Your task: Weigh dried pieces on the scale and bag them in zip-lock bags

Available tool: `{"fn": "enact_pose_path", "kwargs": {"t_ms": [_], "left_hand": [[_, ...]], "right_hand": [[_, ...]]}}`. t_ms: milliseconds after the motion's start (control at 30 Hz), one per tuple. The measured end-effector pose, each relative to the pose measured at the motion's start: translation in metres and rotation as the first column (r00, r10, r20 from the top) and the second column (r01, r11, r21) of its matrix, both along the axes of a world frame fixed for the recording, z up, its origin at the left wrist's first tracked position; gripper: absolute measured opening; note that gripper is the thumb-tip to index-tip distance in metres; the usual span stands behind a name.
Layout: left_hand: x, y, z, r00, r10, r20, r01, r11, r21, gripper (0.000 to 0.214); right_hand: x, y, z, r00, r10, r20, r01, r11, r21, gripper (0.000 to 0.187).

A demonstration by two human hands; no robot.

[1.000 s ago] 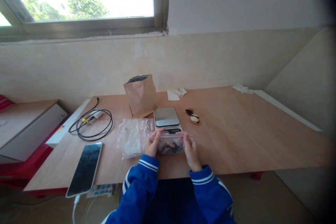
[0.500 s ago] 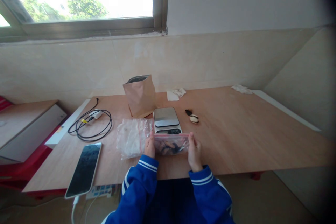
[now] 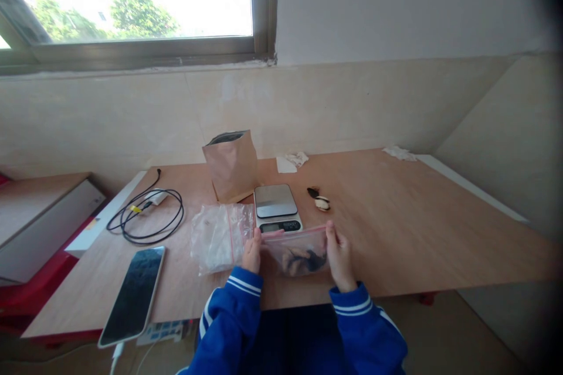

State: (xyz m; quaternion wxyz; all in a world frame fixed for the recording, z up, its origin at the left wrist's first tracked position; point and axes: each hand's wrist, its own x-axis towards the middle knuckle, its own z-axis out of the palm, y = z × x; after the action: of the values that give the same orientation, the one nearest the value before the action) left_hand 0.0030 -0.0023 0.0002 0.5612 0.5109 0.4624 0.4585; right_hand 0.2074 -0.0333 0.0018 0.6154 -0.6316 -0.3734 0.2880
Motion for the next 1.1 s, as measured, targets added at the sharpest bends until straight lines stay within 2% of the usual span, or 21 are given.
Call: {"fn": "enact_pose_path", "kwargs": {"t_ms": [67,167,267,367,433,533,600,667,733,800,867,933,1000,1100], "left_hand": [[-0.001,0.0,0.003,0.998,-0.042,0.051,0.042,0.999,0.005,0.074],[-0.002,0.0,0.007,0.995,-0.001,0.101,0.0,1.0,0.01,0.07],[-0.001,-0.002,0.01,0.993,0.01,0.116,-0.01,1.0,-0.004,0.064],[0.002,-0.005,0.014,0.989,0.021,0.147,-0.02,1.0,-0.003,0.062],[0.003,-0.006,0.016,0.987,0.024,0.157,-0.024,1.0,-0.002,0.061],[0.002,-0.006,0.016,0.989,0.012,0.148,-0.011,1.0,-0.011,0.06],[0.002,-0.005,0.015,0.989,0.005,0.145,-0.003,1.0,-0.011,0.06],[0.002,-0.005,0.014,0.99,0.002,0.14,-0.001,1.0,-0.005,0.06],[0.002,-0.005,0.013,0.992,0.004,0.127,-0.004,1.0,-0.002,0.06],[0.002,-0.005,0.014,0.993,0.006,0.117,-0.006,1.0,0.0,0.06],[0.002,-0.005,0.014,0.993,-0.004,0.117,0.003,1.0,0.007,0.06],[0.003,-0.005,0.015,0.992,-0.016,0.122,0.015,1.0,0.01,0.06],[0.003,-0.005,0.015,0.992,-0.02,0.124,0.02,1.0,0.0,0.06],[0.004,-0.005,0.016,0.992,-0.019,0.123,0.021,1.0,-0.018,0.06]], "right_hand": [[0.027,0.005,0.0,0.998,-0.062,0.024,0.062,0.998,-0.025,0.06],[0.082,0.017,-0.008,0.993,-0.109,0.054,0.114,0.989,-0.093,0.059],[0.142,0.034,-0.019,0.974,-0.143,0.178,0.171,0.973,-0.154,0.058],[0.186,0.056,-0.025,0.868,-0.218,0.446,0.336,0.919,-0.205,0.059],[0.198,0.072,-0.023,0.789,-0.19,0.585,0.371,0.905,-0.207,0.055],[0.187,0.091,-0.012,0.635,-0.24,0.734,0.452,0.886,-0.101,0.05],[0.165,0.101,-0.004,0.543,-0.26,0.798,0.396,0.918,0.029,0.05],[0.138,0.109,0.001,0.53,-0.112,0.841,0.108,0.992,0.065,0.046],[0.11,0.117,0.0,0.495,0.058,0.867,-0.12,0.993,0.002,0.044],[0.084,0.125,-0.006,0.452,0.187,0.872,-0.218,0.971,-0.095,0.044],[0.065,0.132,-0.014,0.405,0.262,0.876,-0.217,0.958,-0.187,0.042],[0.053,0.138,-0.021,0.394,0.283,0.875,-0.161,0.958,-0.238,0.04],[0.048,0.143,-0.026,0.412,0.269,0.87,-0.115,0.963,-0.244,0.036],[0.047,0.148,-0.026,0.442,0.251,0.861,-0.12,0.968,-0.221,0.033]]}}
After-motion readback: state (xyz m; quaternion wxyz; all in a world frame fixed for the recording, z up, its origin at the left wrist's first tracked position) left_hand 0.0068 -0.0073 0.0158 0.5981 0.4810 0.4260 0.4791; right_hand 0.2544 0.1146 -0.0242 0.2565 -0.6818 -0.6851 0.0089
